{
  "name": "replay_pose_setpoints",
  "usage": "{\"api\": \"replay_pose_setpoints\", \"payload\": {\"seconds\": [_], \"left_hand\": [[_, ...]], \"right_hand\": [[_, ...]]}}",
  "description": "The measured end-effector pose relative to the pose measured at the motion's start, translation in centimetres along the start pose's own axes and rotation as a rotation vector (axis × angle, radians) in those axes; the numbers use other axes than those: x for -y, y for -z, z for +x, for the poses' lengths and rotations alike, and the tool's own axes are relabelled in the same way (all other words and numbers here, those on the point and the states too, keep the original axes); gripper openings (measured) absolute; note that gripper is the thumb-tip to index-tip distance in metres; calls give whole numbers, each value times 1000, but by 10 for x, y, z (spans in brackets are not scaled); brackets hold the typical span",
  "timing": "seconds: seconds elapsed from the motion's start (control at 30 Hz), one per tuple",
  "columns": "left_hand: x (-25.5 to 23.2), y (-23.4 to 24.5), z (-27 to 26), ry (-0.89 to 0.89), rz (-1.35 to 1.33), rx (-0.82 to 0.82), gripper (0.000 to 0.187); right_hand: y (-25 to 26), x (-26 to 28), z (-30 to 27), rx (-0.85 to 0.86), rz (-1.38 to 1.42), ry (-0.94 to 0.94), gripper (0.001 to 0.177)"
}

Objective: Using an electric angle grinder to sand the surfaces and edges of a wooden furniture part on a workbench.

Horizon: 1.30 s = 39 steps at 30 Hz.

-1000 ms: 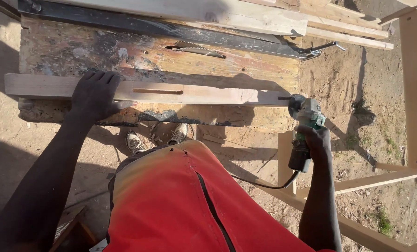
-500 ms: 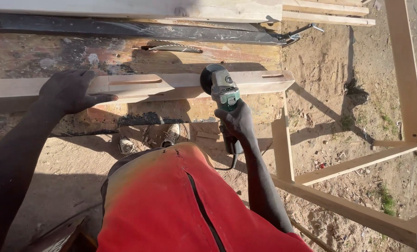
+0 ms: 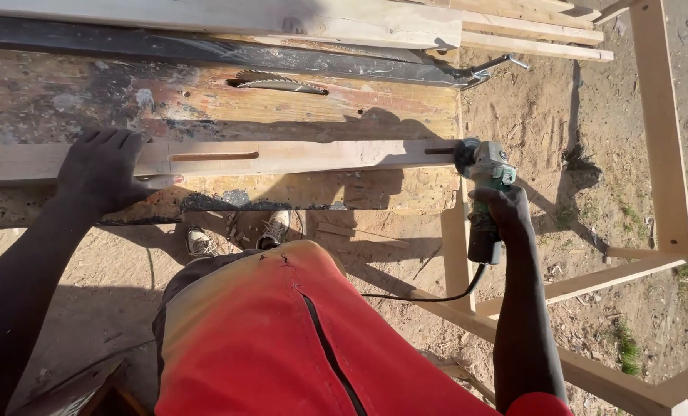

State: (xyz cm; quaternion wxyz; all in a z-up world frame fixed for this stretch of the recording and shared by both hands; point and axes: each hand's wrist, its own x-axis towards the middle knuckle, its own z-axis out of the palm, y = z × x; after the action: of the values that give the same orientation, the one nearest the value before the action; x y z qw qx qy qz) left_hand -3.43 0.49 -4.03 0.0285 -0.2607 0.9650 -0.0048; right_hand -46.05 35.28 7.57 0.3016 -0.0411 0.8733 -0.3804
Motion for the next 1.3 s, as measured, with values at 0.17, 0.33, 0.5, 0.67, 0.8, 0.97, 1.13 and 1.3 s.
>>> {"api": "replay_pose_setpoints", "payload": {"seconds": [0.17,0.33,0.5,0.67,0.8,0.97,1.13,1.3], "left_hand": [[-48,-4,30,-103,-100,-144,68],[-99,-19,71,-131,-116,-123,67],[-74,-44,66,-195,-186,-9,53],[-43,2,24,-132,-204,80,56],[-9,-18,9,-181,-76,21,71],[-5,-19,9,-202,0,107,74],[-9,-9,10,-184,-60,9,71],[-7,-12,8,-208,-74,-43,64]], "right_hand": [[-49,15,-32,65,-173,107,26],[-81,31,-47,141,-314,195,42],[-65,22,-38,82,-325,199,38],[-47,14,-46,19,-312,158,32],[-65,20,-69,97,-177,80,18],[-114,34,-94,143,-372,53,22],[-124,44,-98,212,-426,30,21],[-76,25,-72,26,-220,-18,16]]}}
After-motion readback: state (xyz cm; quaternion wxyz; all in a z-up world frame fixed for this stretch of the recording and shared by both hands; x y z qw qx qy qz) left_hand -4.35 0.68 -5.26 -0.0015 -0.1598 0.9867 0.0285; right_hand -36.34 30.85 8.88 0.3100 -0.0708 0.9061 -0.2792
